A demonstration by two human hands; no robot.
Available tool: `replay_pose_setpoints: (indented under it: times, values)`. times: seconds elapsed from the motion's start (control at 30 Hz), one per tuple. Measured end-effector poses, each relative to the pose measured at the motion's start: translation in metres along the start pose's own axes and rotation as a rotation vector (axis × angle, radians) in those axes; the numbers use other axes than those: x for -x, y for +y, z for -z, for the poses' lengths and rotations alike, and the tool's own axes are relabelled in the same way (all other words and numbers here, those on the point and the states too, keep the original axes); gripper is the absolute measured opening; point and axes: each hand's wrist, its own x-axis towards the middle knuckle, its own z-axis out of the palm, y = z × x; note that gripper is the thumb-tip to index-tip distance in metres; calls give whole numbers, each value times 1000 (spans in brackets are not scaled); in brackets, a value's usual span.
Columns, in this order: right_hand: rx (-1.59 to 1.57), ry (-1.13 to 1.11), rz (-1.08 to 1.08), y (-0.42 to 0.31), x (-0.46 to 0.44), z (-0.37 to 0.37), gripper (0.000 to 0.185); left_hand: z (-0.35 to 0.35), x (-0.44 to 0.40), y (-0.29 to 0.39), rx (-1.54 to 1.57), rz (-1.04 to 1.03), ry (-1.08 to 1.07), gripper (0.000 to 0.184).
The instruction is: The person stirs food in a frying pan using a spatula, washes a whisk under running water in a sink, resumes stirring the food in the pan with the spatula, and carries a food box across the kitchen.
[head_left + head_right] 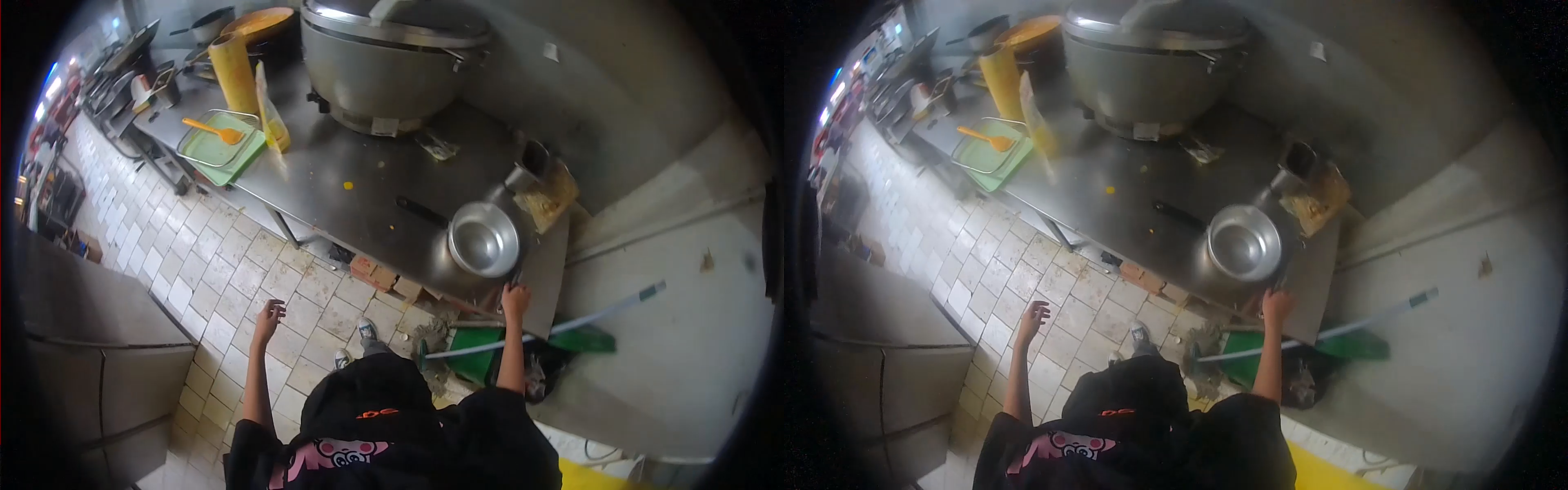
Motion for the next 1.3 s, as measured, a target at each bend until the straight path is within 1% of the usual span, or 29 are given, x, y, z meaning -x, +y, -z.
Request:
replay_pose_setpoints:
  times: [0.07, 0.1, 0.13, 0.17, 0.2, 0.23, 0.27, 0.3, 0.33, 0.37, 0.43, 0.47, 0.5, 0.57, 0.67, 0.7, 0.77, 0.8, 0.83, 0.87, 0.9, 0.93, 0.97, 1.0, 1.03, 1.1, 1.17, 1.23, 1.3]
  values:
    - [-84, 101, 49, 12, -12, -20, 38, -7, 18, 8, 177, 17, 73, 29]
    - [-10, 53, 103, 16, -17, -22, 38, -10, 34, 4, 168, 42, 62, 29]
    - [-131, -260, -60, -3, -16, 18, 41, -12, 49, -8, 125, 206, 62, 31]
    - [-132, -287, 11, 15, -26, -1, 42, -17, 56, -77, -97, 304, 91, 31]
    - [-103, -448, 24, 18, -35, 5, 45, -29, 79, -147, -292, 149, 193, 30]
    - [-24, -547, -87, 24, -45, 6, 49, -38, 110, -189, -143, 305, 170, 30]
    - [-117, -592, -333, 34, -56, 3, 52, -44, 140, -215, -2, 464, 164, 29]
    - [-47, -624, -365, 50, -72, 1, 51, -61, 189, -202, 489, 490, 360, 30]
    - [77, -571, -169, 36, -78, 30, 46, -79, 242, -185, 970, 451, 590, 32]
    - [199, -512, 23, 25, -80, 68, 42, -72, 255, -178, 735, 980, 346, 36]
    - [-23, -336, -93, -46, -87, 143, 31, -84, 285, -197, 994, 1302, 301, 36]
    - [-107, -85, 59, -71, -95, 154, 28, -89, 303, -190, 1027, 1350, 325, 36]
    - [-195, 164, 205, -97, -99, 164, 26, -91, 310, -181, 1039, 1319, 375, 36]
    - [-643, 118, 294, -213, -83, 208, 21, -88, 315, -170, 1047, 1264, 430, 35]
    - [-988, -343, 561, -376, -31, 247, 27, -58, 291, -173, 1020, 1129, 455, 35]
    - [-1019, -515, 728, -417, -23, 241, 26, -40, 277, -174, 998, 1080, 449, 35]
    - [-1220, -930, 788, -504, 9, 214, 27, 5, 242, -182, 939, 970, 431, 34]
    - [-1186, -1028, 812, -546, 31, 201, 23, 31, 223, -185, 899, 914, 424, 34]
    - [-1104, -940, 832, -584, 60, 192, 18, 62, 198, -188, 848, 853, 415, 34]
    - [-876, -661, 1072, -617, 79, 186, 15, 96, 168, -192, 792, 795, 406, 34]
    - [-821, -591, 1142, -644, 92, 180, 13, 130, 138, -191, 745, 744, 405, 34]
    - [-816, -585, 1149, -666, 104, 173, 12, 163, 109, -193, 687, 731, 407, 34]
    - [-855, -653, 1142, -686, 109, 170, 12, 189, 84, -204, 670, 617, 444, 34]
    - [-892, -724, 1130, -703, 112, 166, 13, 217, 67, -202, 638, 576, 472, 35]
    - [-894, -715, 1110, -718, 111, 161, 13, 243, 43, -196, 607, 533, 495, 35]
    - [-851, -556, 1144, -744, 100, 153, 15, 290, -1, -182, 562, 501, 455, 35]
    - [-769, -219, 1175, -772, 74, 157, 18, 332, -51, -159, 510, 461, 413, 36]
    - [-896, -111, 1052, -807, 44, 178, 24, 364, -92, -115, 506, 295, 312, 36]
    - [-959, -49, 859, -845, 13, 197, 28, 394, -131, -60, 511, 237, 172, 35]
